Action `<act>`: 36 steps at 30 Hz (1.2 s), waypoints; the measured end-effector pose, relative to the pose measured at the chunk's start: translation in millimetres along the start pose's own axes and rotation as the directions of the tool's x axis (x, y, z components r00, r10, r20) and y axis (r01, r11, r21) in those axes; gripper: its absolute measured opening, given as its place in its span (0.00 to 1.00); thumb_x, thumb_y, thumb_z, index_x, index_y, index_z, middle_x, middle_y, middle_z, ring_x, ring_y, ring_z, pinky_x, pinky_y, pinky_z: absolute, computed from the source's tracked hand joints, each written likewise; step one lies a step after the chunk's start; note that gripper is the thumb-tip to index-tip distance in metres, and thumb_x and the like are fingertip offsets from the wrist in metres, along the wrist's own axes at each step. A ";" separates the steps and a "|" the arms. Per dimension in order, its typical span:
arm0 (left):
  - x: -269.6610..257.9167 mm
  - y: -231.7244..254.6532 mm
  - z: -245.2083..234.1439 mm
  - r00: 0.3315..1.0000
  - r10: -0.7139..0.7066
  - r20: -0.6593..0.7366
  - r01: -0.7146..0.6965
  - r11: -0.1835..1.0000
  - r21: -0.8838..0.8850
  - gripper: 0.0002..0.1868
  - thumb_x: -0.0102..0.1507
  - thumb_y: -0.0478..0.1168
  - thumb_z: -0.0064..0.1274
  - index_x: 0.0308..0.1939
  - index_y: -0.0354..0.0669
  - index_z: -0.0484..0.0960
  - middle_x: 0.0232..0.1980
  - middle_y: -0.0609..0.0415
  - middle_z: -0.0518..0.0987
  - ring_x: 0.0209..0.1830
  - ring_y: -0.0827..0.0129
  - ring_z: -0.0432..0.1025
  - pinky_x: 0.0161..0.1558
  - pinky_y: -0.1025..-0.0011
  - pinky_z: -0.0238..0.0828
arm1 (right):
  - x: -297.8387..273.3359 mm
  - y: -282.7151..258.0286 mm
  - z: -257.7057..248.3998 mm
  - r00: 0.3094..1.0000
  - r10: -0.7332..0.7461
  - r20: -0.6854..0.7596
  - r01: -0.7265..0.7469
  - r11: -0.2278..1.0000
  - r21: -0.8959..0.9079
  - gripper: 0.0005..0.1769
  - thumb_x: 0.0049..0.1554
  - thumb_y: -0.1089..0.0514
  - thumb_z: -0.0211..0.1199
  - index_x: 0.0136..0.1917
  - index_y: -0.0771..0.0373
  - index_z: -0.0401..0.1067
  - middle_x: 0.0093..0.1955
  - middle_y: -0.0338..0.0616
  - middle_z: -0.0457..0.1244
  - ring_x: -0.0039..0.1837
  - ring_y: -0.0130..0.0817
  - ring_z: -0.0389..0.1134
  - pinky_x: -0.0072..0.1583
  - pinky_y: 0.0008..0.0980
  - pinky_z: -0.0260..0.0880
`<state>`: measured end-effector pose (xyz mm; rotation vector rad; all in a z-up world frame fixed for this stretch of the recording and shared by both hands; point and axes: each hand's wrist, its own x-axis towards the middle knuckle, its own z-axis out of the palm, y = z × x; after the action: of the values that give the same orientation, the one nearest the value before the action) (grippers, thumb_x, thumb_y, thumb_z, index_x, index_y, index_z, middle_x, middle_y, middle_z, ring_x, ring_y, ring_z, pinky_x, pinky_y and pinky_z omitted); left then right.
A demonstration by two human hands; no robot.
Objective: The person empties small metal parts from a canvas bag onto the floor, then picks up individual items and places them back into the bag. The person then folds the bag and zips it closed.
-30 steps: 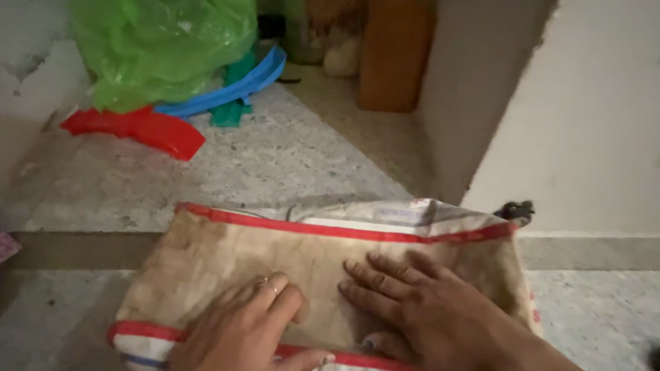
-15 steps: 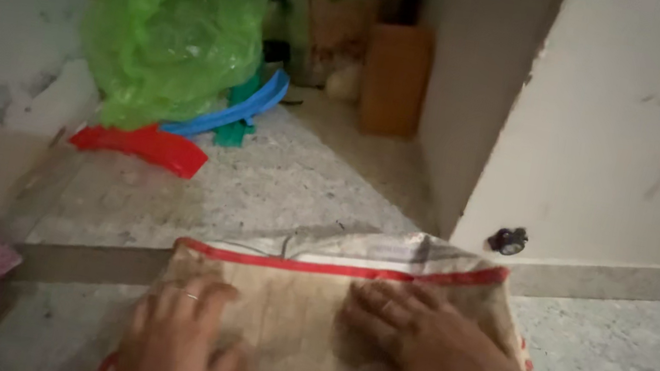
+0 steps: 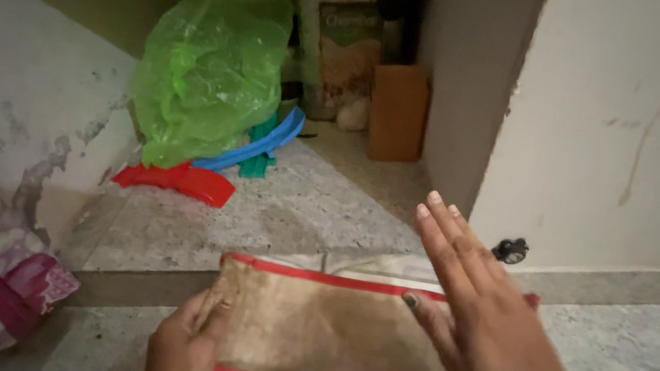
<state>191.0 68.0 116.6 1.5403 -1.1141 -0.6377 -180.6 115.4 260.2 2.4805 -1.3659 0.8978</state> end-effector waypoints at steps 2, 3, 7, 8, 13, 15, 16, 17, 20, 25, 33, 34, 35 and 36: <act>-8.6 -1.9 7.6 0.994 0.072 -0.083 -0.069 0.997 0.045 0.22 0.63 0.43 0.56 0.59 0.36 0.82 0.54 0.48 0.87 0.52 0.71 0.80 0.55 0.71 0.73 | -10.3 -14.8 24.2 0.999 -0.034 -0.020 0.033 0.999 -0.031 0.43 0.61 0.39 0.50 0.83 0.58 0.45 0.85 0.49 0.42 0.83 0.47 0.41 0.75 0.54 0.42; -10.3 -0.7 10.1 0.990 0.128 -0.050 -0.130 0.991 -0.035 0.21 0.64 0.42 0.55 0.59 0.35 0.81 0.54 0.48 0.87 0.53 0.70 0.80 0.56 0.71 0.74 | -12.5 -22.4 40.5 0.997 -0.083 0.001 0.083 0.995 -0.054 0.42 0.62 0.38 0.49 0.83 0.57 0.46 0.85 0.48 0.42 0.82 0.46 0.41 0.75 0.54 0.43; -13.0 3.6 13.4 0.952 0.300 0.057 -0.288 0.944 -0.159 0.21 0.65 0.40 0.51 0.60 0.35 0.81 0.55 0.48 0.86 0.56 0.69 0.79 0.59 0.71 0.72 | -21.1 -41.2 98.9 0.898 -0.367 0.243 0.423 0.871 -0.249 0.41 0.65 0.32 0.44 0.84 0.54 0.49 0.84 0.45 0.44 0.82 0.44 0.42 0.74 0.52 0.44; -13.6 3.4 11.3 0.943 0.320 0.094 -0.306 0.942 -0.136 0.21 0.64 0.39 0.50 0.60 0.35 0.81 0.56 0.48 0.86 0.58 0.69 0.79 0.59 0.70 0.71 | -22.6 -40.5 105.4 0.906 -0.407 0.113 0.421 0.845 -0.329 0.41 0.66 0.31 0.43 0.84 0.53 0.50 0.84 0.45 0.44 0.82 0.43 0.43 0.74 0.52 0.44; -8.1 -6.8 -3.0 0.991 0.127 0.033 -0.124 0.989 -0.076 0.20 0.64 0.39 0.52 0.59 0.38 0.83 0.54 0.49 0.88 0.54 0.69 0.81 0.58 0.70 0.73 | -24.8 -28.6 90.8 0.975 -0.221 -0.030 0.218 0.972 -0.082 0.39 0.63 0.34 0.47 0.79 0.56 0.51 0.82 0.55 0.45 0.80 0.52 0.44 0.75 0.61 0.48; -6.8 -12.6 -1.2 0.985 0.174 0.023 -0.172 0.983 -0.066 0.20 0.63 0.39 0.53 0.58 0.38 0.85 0.53 0.49 0.88 0.54 0.69 0.81 0.58 0.70 0.73 | -15.8 -35.5 87.0 0.855 -0.154 0.495 0.208 0.977 -0.055 0.35 0.67 0.38 0.45 0.83 0.49 0.45 0.85 0.50 0.38 0.81 0.52 0.40 0.76 0.62 0.41; -6.7 -15.6 4.6 0.972 0.233 0.024 -0.230 0.968 -0.101 0.20 0.62 0.39 0.55 0.56 0.37 0.86 0.53 0.47 0.89 0.54 0.68 0.81 0.57 0.69 0.74 | -12.1 -35.5 83.6 0.696 -0.101 0.711 0.195 0.979 -0.051 0.35 0.69 0.40 0.44 0.85 0.45 0.42 0.87 0.48 0.34 0.82 0.52 0.38 0.77 0.63 0.38; -6.5 -18.3 11.1 0.956 0.292 0.022 -0.287 0.948 -0.135 0.19 0.62 0.39 0.56 0.55 0.36 0.88 0.52 0.46 0.89 0.54 0.67 0.82 0.56 0.69 0.75 | -10.2 -33.6 79.7 0.771 -0.101 0.629 0.174 0.983 -0.055 0.35 0.68 0.40 0.45 0.84 0.47 0.44 0.86 0.49 0.36 0.82 0.53 0.39 0.76 0.62 0.40; 2.4 -21.2 24.0 0.912 0.409 -0.044 -0.411 0.901 -0.139 0.20 0.64 0.43 0.57 0.57 0.37 0.86 0.50 0.47 0.90 0.51 0.68 0.83 0.57 0.71 0.75 | -11.9 -21.9 75.8 0.939 -0.076 0.337 0.098 0.994 -0.049 0.38 0.63 0.41 0.50 0.83 0.52 0.49 0.85 0.54 0.39 0.82 0.55 0.42 0.74 0.60 0.44; 0.6 -14.7 10.2 0.951 0.294 0.091 -0.265 0.933 -0.245 0.19 0.66 0.42 0.51 0.58 0.37 0.84 0.53 0.47 0.88 0.52 0.68 0.82 0.55 0.71 0.75 | -35.3 2.1 98.7 0.960 -0.281 -0.007 0.278 0.955 -0.106 0.37 0.62 0.44 0.55 0.78 0.59 0.52 0.83 0.57 0.45 0.82 0.52 0.45 0.75 0.52 0.49; -13.6 7.4 5.5 0.990 0.108 0.088 -0.091 0.979 -0.180 0.18 0.64 0.41 0.54 0.57 0.41 0.84 0.42 0.49 0.89 0.40 0.72 0.81 0.44 0.72 0.78 | -54.7 0.3 117.1 0.963 -0.268 0.020 0.269 0.962 -0.039 0.39 0.60 0.40 0.56 0.77 0.64 0.55 0.80 0.61 0.48 0.79 0.57 0.49 0.74 0.56 0.47; -11.8 4.9 1.5 0.997 0.044 0.061 -0.039 0.996 -0.082 0.19 0.63 0.41 0.56 0.57 0.42 0.84 0.40 0.49 0.88 0.37 0.71 0.81 0.42 0.71 0.77 | -57.4 -1.2 113.0 0.967 -0.255 -0.016 0.255 0.967 -0.022 0.38 0.60 0.42 0.56 0.76 0.64 0.56 0.80 0.61 0.49 0.78 0.56 0.50 0.74 0.54 0.48; -10.6 1.5 -2.4 0.999 -0.016 0.027 0.016 1.000 0.016 0.19 0.62 0.41 0.58 0.57 0.44 0.84 0.37 0.49 0.88 0.34 0.70 0.80 0.39 0.70 0.77 | -57.4 -5.2 112.7 0.944 -0.306 0.121 0.308 0.951 -0.002 0.36 0.62 0.45 0.55 0.77 0.64 0.55 0.80 0.61 0.49 0.79 0.55 0.50 0.73 0.55 0.48; -10.7 -2.6 -3.9 0.997 -0.010 0.077 0.011 1.000 -0.003 0.22 0.62 0.39 0.60 0.61 0.43 0.83 0.37 0.46 0.88 0.33 0.67 0.79 0.36 0.67 0.77 | -57.2 -9.4 113.5 0.902 -0.351 0.253 0.357 0.934 0.024 0.33 0.65 0.47 0.54 0.78 0.64 0.55 0.80 0.62 0.49 0.80 0.54 0.50 0.73 0.56 0.48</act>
<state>190.8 79.2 113.5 1.5306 -1.1623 -0.7107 -147.7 114.0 137.1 2.7721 -0.9225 0.4955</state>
